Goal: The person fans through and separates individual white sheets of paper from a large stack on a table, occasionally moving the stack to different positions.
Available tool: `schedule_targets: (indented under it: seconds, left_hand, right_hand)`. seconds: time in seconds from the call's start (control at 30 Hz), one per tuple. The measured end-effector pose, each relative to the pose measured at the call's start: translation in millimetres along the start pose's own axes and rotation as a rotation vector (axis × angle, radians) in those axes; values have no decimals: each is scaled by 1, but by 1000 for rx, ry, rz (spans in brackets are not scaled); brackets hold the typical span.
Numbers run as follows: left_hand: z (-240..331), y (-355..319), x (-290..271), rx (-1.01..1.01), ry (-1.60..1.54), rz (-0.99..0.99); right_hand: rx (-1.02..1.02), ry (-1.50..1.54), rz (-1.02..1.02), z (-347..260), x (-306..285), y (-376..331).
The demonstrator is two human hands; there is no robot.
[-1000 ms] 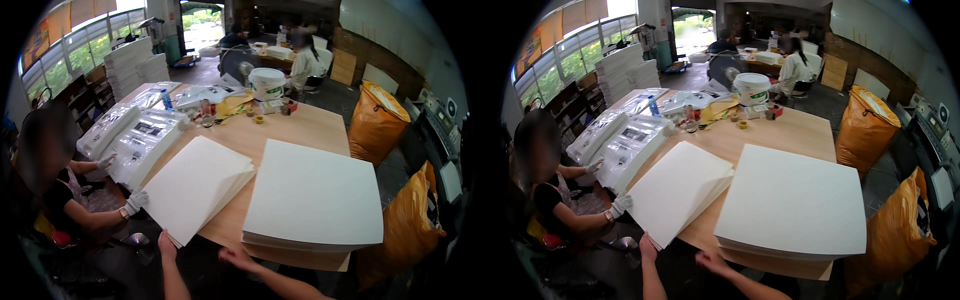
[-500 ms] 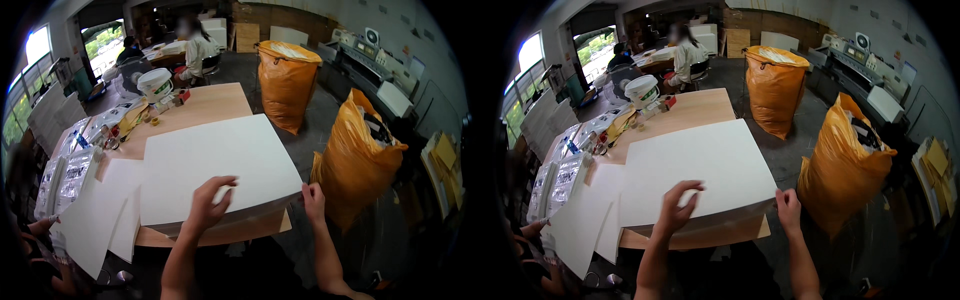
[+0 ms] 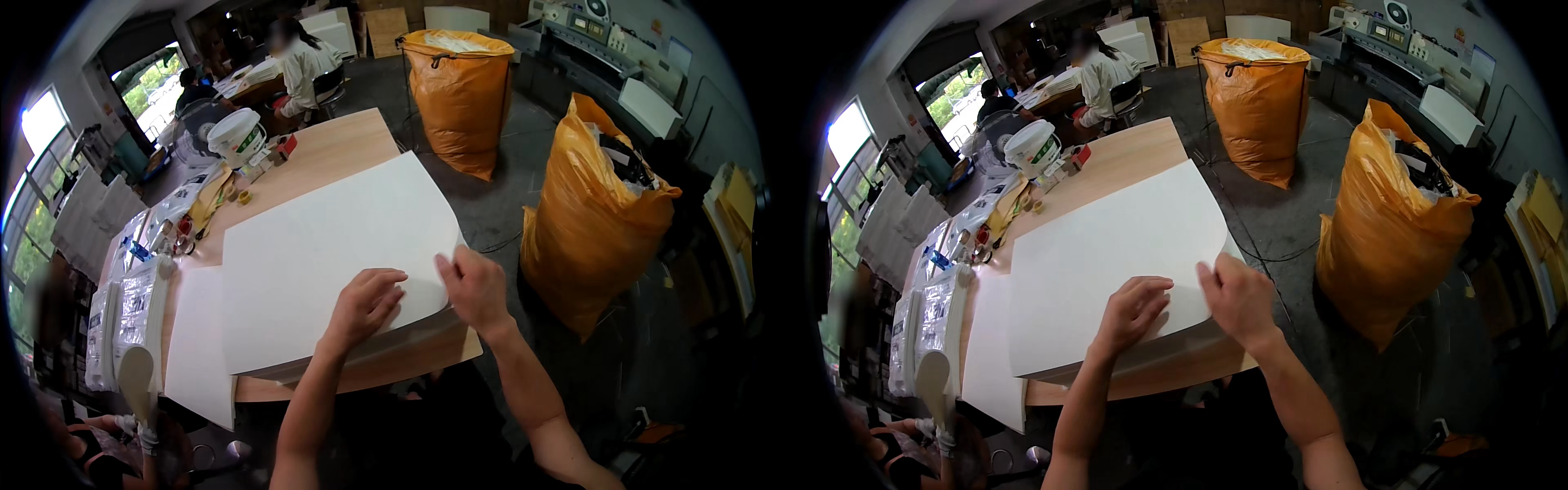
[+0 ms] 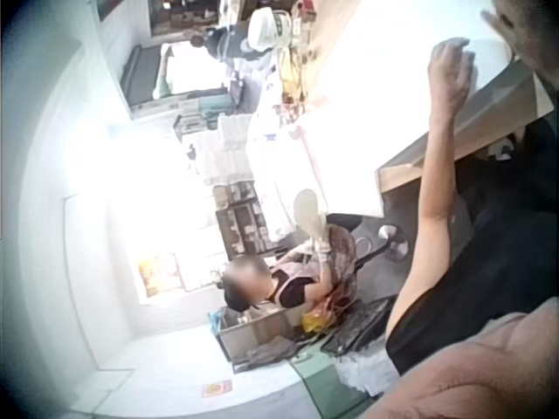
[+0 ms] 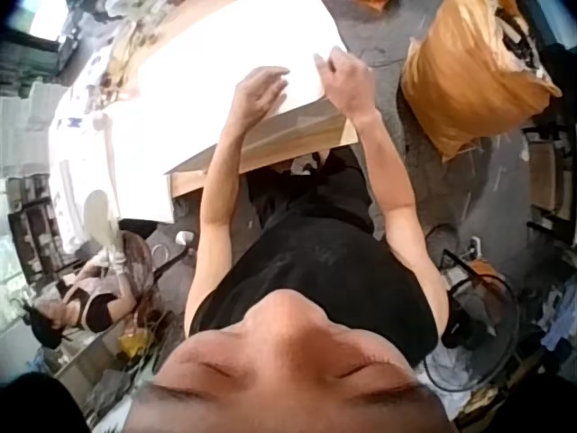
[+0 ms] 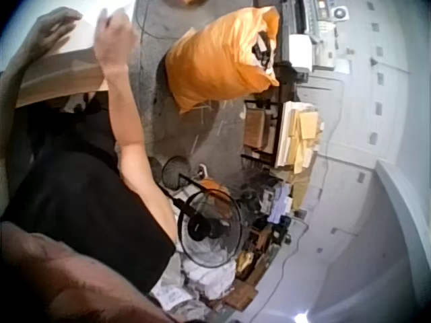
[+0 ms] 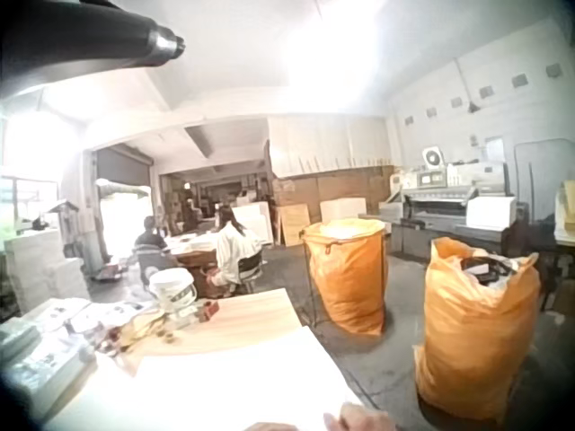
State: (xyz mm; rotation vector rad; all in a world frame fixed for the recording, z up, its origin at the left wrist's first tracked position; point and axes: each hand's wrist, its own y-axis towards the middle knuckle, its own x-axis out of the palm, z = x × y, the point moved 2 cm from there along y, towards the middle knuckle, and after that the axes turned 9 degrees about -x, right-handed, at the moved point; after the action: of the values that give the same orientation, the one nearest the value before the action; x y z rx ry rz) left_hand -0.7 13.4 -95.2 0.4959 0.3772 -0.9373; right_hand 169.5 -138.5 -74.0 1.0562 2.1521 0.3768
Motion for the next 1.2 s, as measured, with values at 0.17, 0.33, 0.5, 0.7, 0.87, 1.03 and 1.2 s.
schedule_targets:
  seconds: [0.17,0.33,0.5,0.7,0.87,1.03,1.2]
  left_hand:
    - [14,0,-6,210,87,-16]
    - [3,-1,-9,123,-2,-52]
    - [2,0,-3,50,-231,77]
    - [11,-1,-6,201,12,-23]
    - [8,-3,-4,203,19,5]
    - [7,-1,-6,177,-35,23]
    - [4,-1,-3,174,1,153]
  right_hand:
    - [436,1003,-45,8,-6,17]
    - [418,995,-13,12,-1,15]
    - [223,717,17,3,-3,15]
    - [427,951,-55,8,-4,18]
    - [441,998,-53,9,0,19]
    - [311,830,-36,10,-3,17]
    - [306,741,21,-5,6,23]
